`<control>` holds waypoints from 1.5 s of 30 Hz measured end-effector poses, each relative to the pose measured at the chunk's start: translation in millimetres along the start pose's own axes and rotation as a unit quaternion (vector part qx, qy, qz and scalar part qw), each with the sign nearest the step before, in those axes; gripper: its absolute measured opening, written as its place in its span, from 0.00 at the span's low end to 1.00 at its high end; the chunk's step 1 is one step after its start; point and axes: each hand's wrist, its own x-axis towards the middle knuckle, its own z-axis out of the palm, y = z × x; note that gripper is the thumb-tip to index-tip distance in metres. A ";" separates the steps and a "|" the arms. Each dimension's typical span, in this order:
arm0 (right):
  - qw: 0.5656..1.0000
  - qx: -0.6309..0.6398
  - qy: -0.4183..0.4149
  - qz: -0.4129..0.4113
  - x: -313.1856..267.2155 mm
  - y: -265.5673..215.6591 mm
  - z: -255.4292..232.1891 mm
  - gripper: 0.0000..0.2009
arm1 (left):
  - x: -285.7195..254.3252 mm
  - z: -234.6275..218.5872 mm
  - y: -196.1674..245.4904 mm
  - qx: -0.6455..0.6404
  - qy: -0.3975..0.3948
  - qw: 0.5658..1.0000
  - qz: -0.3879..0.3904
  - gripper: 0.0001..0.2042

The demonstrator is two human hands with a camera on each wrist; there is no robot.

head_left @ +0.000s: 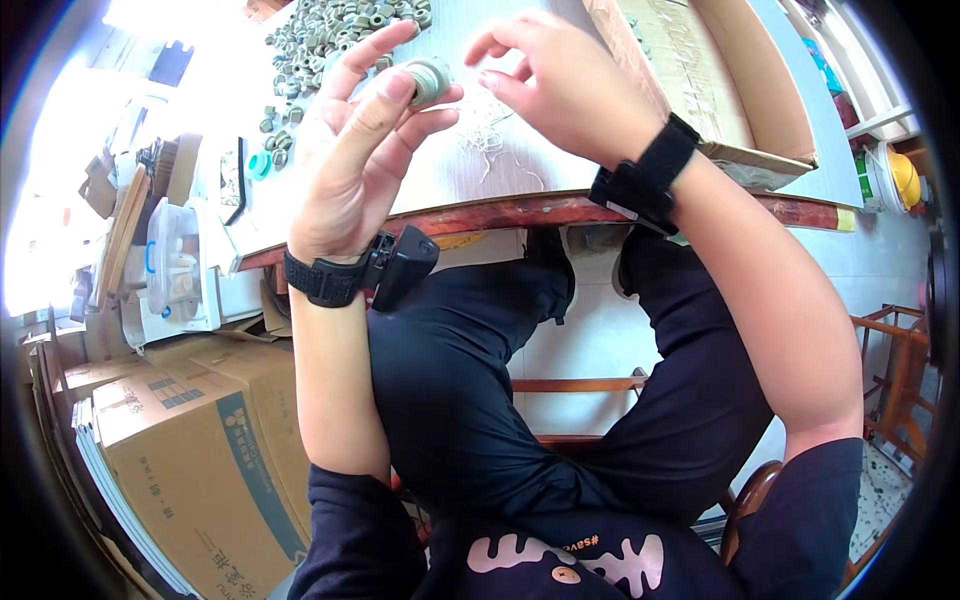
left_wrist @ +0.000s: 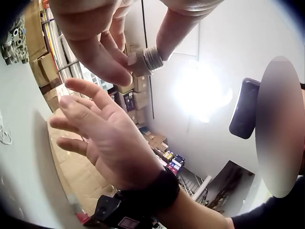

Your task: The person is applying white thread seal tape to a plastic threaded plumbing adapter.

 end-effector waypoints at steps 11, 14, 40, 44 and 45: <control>0.975 0.192 -0.108 0.013 13.1 -55.6 -58.0 0.14 | -3.3 0.3 2.5 -0.019 -0.002 0.999 0.025 0.32; 0.985 0.129 -0.115 -0.027 16.9 -76.3 -72.7 0.13 | -3.5 -0.5 2.2 -0.007 0.000 0.999 0.036 0.33; 0.977 0.126 -0.154 0.082 16.3 -76.8 -82.6 0.06 | -8.2 0.5 10.3 0.084 -0.047 0.995 0.036 0.37; 0.995 0.051 -0.078 0.019 6.1 -43.4 -58.0 0.11 | -9.6 2.8 9.1 0.123 -0.029 0.991 0.038 0.36; 0.994 0.024 -0.098 0.029 6.4 -35.2 -52.8 0.10 | -10.4 5.2 10.3 0.129 -0.026 0.991 0.034 0.36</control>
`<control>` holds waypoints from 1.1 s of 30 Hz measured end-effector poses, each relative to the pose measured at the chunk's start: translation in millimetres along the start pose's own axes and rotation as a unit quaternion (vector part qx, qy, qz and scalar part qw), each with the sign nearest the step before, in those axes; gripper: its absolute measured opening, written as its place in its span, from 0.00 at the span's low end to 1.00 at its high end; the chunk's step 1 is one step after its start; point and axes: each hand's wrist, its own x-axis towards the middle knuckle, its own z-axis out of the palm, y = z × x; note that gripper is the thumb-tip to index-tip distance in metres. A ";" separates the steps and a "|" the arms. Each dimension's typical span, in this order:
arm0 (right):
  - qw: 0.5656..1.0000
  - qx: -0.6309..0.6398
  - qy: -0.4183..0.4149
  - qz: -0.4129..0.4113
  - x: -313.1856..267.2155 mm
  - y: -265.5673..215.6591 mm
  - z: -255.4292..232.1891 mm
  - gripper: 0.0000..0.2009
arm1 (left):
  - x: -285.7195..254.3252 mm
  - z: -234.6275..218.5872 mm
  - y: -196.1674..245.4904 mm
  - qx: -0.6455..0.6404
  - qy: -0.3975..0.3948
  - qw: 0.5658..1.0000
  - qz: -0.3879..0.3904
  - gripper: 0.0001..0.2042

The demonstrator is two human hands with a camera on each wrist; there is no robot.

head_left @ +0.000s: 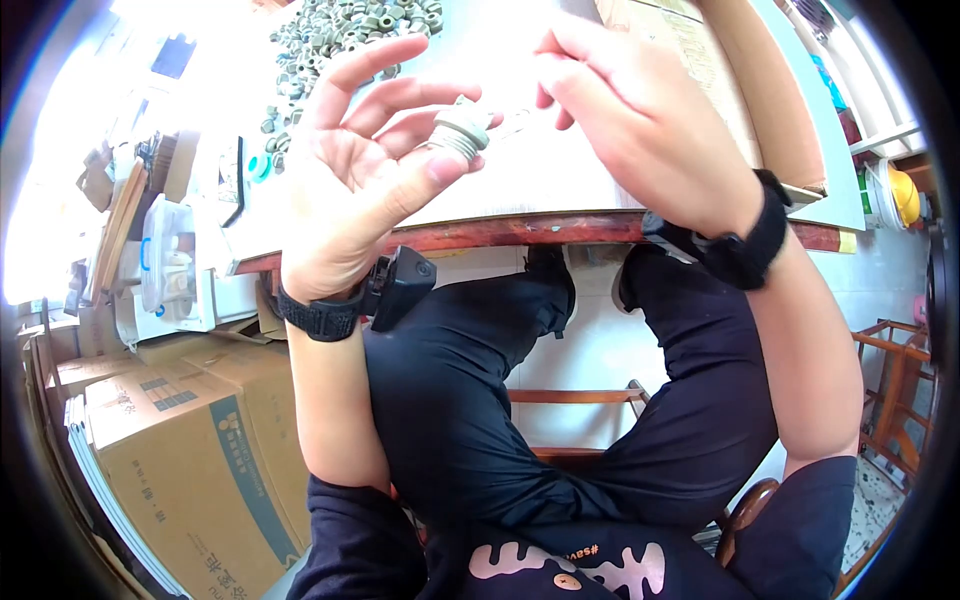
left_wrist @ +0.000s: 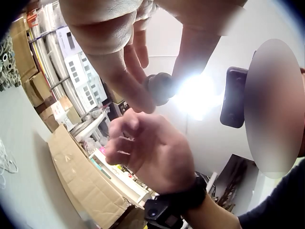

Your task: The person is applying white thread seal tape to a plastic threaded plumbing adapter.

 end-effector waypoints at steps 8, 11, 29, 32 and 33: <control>0.999 -0.008 0.046 -0.028 0.3 6.0 14.7 0.04 | 0.8 -0.2 -1.2 -0.003 0.001 1.000 -0.001 0.39; 0.997 0.028 -0.023 -0.067 4.2 -22.6 -14.2 0.07 | 1.0 -3.3 -2.4 -0.020 0.013 1.000 0.000 0.38; 0.983 -0.022 -0.047 -0.174 -1.4 -29.2 -11.1 0.05 | 2.0 2.9 -2.4 -0.076 0.011 0.996 -0.036 0.35; 0.985 -0.031 -0.030 -0.170 -4.2 -27.3 -8.0 0.07 | 2.4 6.4 -0.8 -0.078 0.008 0.996 -0.041 0.34; 0.985 -0.029 -0.026 -0.170 -4.6 -26.8 -7.8 0.07 | 2.7 8.0 -0.7 -0.080 0.007 0.996 -0.041 0.33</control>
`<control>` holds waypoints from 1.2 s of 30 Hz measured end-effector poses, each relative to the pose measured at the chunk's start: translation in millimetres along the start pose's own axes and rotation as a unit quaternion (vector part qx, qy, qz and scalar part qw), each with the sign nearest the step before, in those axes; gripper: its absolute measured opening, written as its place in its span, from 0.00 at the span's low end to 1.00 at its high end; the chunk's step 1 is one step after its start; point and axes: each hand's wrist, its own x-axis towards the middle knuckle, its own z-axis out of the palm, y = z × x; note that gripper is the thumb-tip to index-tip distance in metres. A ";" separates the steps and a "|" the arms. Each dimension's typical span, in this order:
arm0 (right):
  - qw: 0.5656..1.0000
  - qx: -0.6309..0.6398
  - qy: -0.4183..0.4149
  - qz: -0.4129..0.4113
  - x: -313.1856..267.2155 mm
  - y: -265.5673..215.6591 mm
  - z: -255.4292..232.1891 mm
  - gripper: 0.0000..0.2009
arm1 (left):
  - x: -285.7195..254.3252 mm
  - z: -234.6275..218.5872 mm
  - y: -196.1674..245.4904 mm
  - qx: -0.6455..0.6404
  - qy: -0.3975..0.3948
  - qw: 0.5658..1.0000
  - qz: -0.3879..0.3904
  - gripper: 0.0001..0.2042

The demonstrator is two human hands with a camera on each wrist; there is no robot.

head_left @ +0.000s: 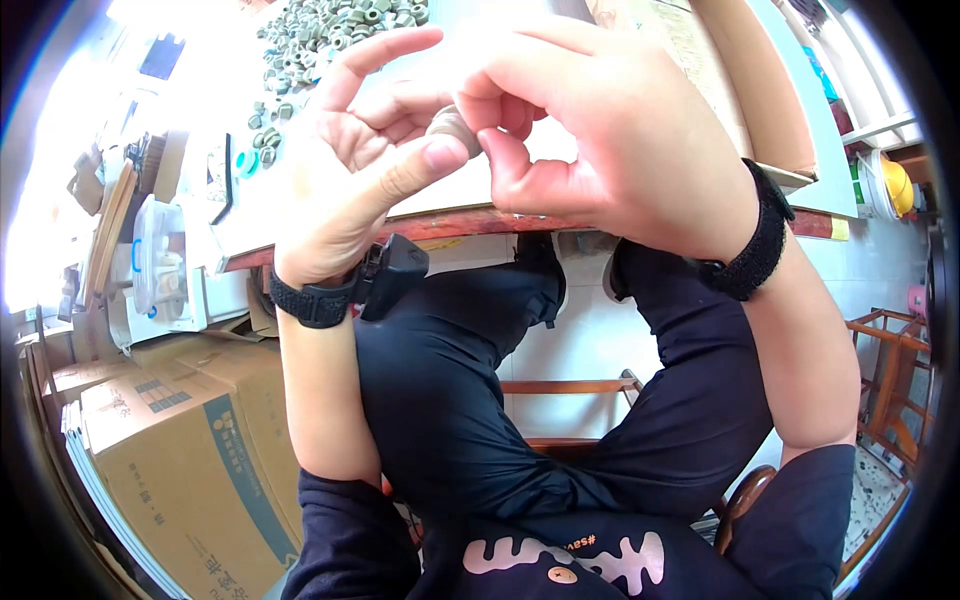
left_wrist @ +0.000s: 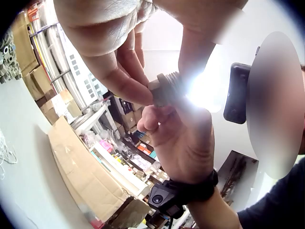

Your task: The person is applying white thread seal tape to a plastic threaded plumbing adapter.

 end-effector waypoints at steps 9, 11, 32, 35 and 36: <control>0.999 0.034 0.023 0.028 -5.7 -2.8 -4.9 0.06 | 1.0 -5.5 -2.9 -0.036 -0.002 0.999 0.016 0.31; 0.997 0.049 0.050 0.032 -6.1 -3.7 -3.9 0.04 | 0.7 -4.7 -2.7 -0.031 -0.005 0.999 0.020 0.31; 0.987 -0.010 0.064 0.145 -19.6 66.6 43.3 0.10 | -2.1 0.3 -0.7 0.081 -0.030 0.996 0.028 0.30; 0.989 -0.014 0.066 0.131 -17.3 62.5 41.0 0.10 | -2.8 6.7 0.6 0.071 -0.015 0.997 0.024 0.29; 0.989 -0.014 0.054 0.138 -15.4 57.0 36.1 0.10 | -2.8 5.7 1.0 0.079 -0.021 0.996 0.027 0.29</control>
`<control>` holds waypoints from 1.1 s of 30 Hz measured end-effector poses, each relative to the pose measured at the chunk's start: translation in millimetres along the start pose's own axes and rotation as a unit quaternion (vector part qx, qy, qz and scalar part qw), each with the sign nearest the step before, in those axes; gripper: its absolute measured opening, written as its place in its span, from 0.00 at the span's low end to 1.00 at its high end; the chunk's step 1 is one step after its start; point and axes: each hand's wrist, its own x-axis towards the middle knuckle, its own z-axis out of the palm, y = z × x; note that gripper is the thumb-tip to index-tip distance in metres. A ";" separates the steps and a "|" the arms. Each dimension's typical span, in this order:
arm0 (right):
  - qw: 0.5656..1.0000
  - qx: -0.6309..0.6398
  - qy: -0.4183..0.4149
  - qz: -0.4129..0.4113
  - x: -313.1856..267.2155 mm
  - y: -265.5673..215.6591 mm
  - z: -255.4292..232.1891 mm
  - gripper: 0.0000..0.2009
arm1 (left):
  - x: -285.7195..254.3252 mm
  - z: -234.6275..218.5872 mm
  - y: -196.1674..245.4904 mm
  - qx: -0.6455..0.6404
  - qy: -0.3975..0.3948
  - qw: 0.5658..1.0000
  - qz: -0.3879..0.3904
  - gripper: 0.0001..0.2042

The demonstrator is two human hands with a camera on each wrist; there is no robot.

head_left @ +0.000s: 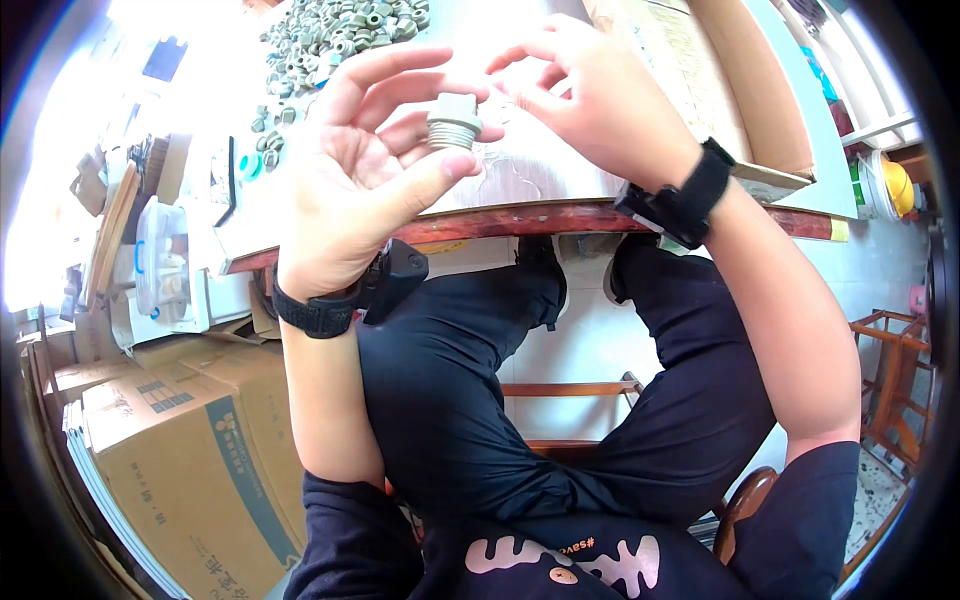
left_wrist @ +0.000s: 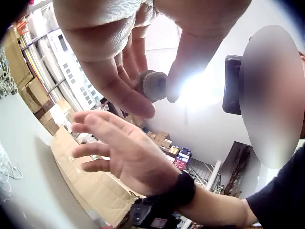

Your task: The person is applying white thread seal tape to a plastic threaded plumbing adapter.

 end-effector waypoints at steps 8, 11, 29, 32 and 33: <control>0.958 0.263 -0.065 -0.091 10.0 -35.5 -33.0 0.12 | -2.4 -4.2 -4.0 0.002 0.018 1.000 -0.005 0.29; 0.982 0.121 -0.100 -0.102 7.5 -63.7 -55.3 0.12 | -3.7 -4.3 -6.8 -0.020 0.015 1.000 -0.012 0.26; 0.991 -0.034 -0.065 -0.110 -5.6 -52.3 -36.3 0.06 | -3.2 0.9 -2.9 0.041 -0.007 0.997 -0.070 0.27; 0.986 -0.063 -0.106 -0.109 -7.0 -51.2 -38.3 0.06 | -2.7 2.4 -1.9 0.057 -0.021 0.995 -0.083 0.32; 0.985 -0.065 -0.114 -0.109 -7.5 -50.5 -39.0 0.07 | -2.1 2.9 -2.5 0.051 -0.022 0.995 -0.081 0.32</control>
